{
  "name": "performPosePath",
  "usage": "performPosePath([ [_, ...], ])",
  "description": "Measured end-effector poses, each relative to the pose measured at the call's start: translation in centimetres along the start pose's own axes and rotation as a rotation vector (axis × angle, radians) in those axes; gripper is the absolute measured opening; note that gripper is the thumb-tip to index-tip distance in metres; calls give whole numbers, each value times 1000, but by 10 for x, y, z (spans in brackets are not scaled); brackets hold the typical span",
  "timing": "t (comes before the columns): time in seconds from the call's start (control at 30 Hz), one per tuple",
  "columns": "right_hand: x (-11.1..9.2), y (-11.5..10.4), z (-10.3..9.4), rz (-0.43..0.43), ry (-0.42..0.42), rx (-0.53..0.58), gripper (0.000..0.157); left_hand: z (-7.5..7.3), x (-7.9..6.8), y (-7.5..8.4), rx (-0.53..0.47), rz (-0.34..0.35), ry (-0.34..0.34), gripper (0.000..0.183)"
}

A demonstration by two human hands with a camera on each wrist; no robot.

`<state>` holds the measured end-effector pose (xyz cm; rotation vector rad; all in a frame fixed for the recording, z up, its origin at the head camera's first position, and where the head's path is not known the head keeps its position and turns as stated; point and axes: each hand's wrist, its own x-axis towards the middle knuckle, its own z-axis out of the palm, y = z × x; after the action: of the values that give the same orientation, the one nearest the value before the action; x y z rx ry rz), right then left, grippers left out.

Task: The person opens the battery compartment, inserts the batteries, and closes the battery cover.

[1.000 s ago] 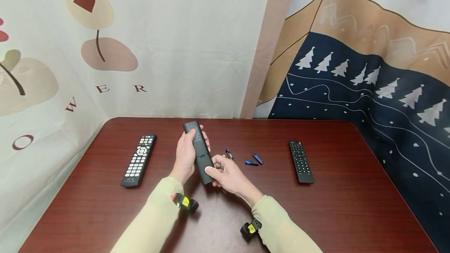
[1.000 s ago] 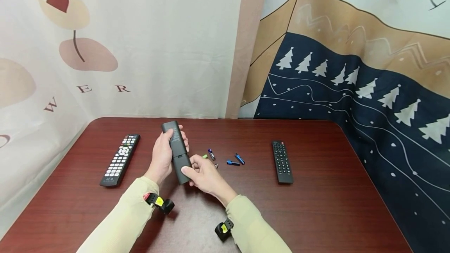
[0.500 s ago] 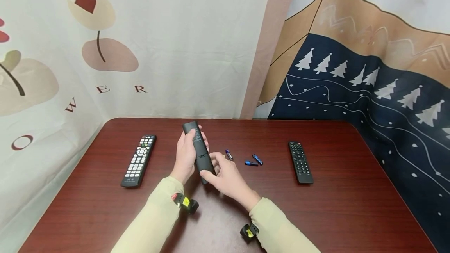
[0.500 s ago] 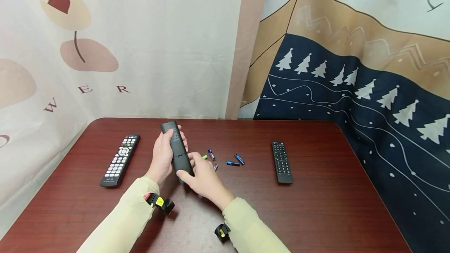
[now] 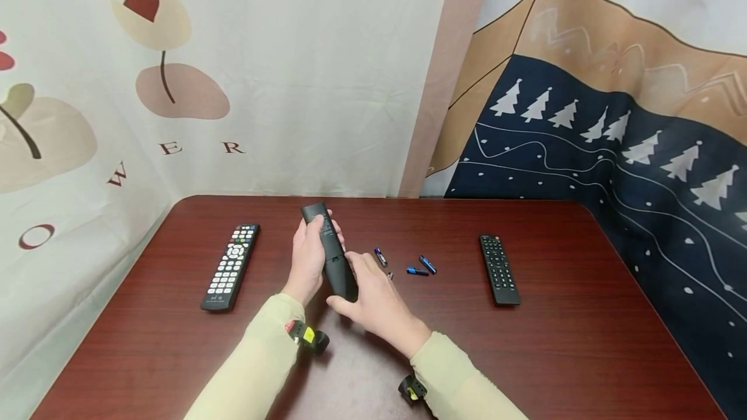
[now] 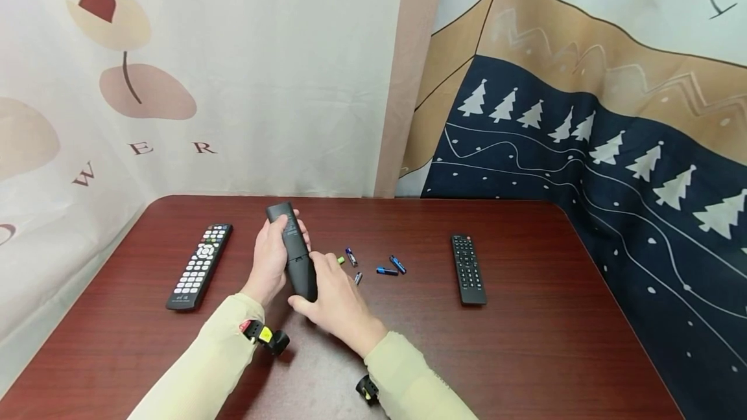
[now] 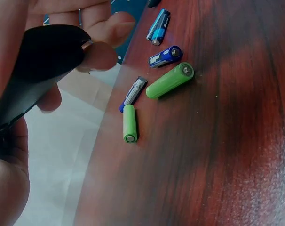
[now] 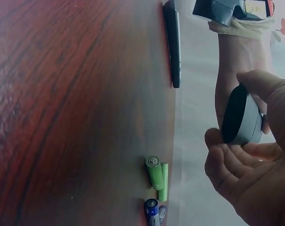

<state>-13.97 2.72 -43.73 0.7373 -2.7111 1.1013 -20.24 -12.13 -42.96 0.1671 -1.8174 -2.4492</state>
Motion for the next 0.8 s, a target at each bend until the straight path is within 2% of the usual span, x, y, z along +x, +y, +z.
performPosePath([
  [0.17,-1,-1,1,11,14,-57,63,0,1,-4,74,12,12,34],
  [0.37,-2,-1,0,44,-10,-50,61,1,0,-6,173,43,13,36],
  [0.57,-2,-1,-1,18,-2,-30,58,1,-1,-5,248,71,1,37],
  [0.8,-3,-3,-2,43,2,-12,58,1,-2,-4,287,94,2,39],
])
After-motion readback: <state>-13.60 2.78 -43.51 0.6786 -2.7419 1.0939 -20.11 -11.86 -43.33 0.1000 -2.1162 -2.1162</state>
